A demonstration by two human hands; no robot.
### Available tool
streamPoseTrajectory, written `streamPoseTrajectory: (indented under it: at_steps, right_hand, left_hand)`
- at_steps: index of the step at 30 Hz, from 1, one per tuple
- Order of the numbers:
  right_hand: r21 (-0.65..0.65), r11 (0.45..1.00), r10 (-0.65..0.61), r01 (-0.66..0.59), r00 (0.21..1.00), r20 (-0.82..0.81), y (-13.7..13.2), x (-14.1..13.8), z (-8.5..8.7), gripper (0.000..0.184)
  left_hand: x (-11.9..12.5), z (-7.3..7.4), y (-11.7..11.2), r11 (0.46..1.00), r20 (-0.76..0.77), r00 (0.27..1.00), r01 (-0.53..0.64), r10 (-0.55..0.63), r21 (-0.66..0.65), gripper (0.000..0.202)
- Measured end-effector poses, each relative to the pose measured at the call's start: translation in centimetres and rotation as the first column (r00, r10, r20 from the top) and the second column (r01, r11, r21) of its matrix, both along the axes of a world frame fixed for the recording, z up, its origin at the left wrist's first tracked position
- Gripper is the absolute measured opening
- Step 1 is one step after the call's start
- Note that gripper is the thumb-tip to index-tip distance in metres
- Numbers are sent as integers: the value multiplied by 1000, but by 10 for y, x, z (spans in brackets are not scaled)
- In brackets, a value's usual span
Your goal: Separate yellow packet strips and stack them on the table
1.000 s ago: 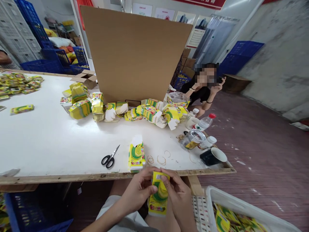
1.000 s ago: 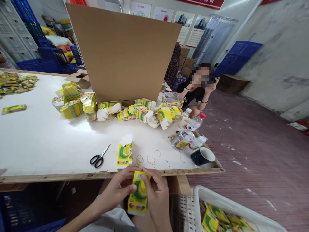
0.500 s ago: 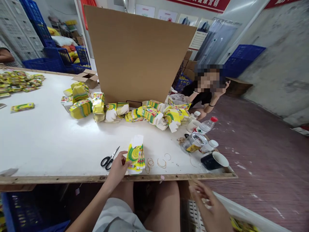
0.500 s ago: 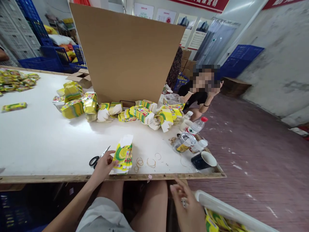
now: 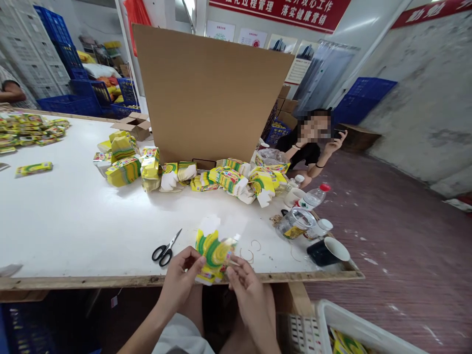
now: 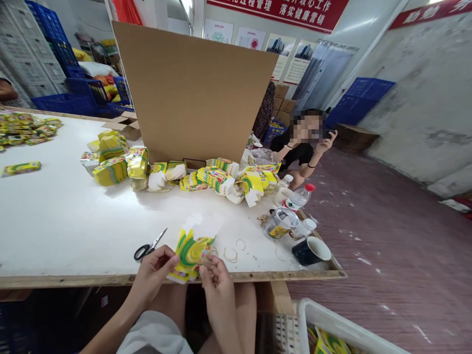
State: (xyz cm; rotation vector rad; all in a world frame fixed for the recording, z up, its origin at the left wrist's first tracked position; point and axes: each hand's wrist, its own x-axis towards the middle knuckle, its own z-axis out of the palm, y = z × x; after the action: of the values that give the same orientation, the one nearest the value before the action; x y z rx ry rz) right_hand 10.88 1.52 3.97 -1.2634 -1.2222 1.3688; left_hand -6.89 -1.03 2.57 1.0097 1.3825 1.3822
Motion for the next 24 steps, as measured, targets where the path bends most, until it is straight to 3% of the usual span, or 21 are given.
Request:
streamPoseTrajectory:
  at_steps: [3, 7, 10, 12, 19, 24]
  right_hand:
    - [-81, 997, -22, 3, 972, -232, -13, -15, -12, 39]
    - [-100, 991, 57, -94, 946, -320, -19, -15, -8, 35]
    - [-98, 989, 70, -108, 939, -335, -21, -14, -7, 31]
    - [-95, 992, 49, -81, 953, -298, -22, -14, -9, 30]
    - [-47, 997, 50, -59, 985, -166, -24, -14, -13, 31]
    - [-11, 1000, -24, 23, 997, -71, -27, -15, -22, 28]
  left_hand:
    - [9, 10, -7, 991, 268, 954, 132, -137, 37, 30]
    - [11, 12, -8, 955, 589, 768, 294, -250, 22, 31]
    - [13, 11, -8, 929, 700, 649, 367, -297, 54, 37]
    - [15, 12, -9, 918, 709, 622, 387, -331, 89, 40]
    - [23, 9, -9, 962, 654, 724, 272, -220, 23, 38]
    - [27, -1, -7, 978, 490, 851, 206, -187, 15, 43]
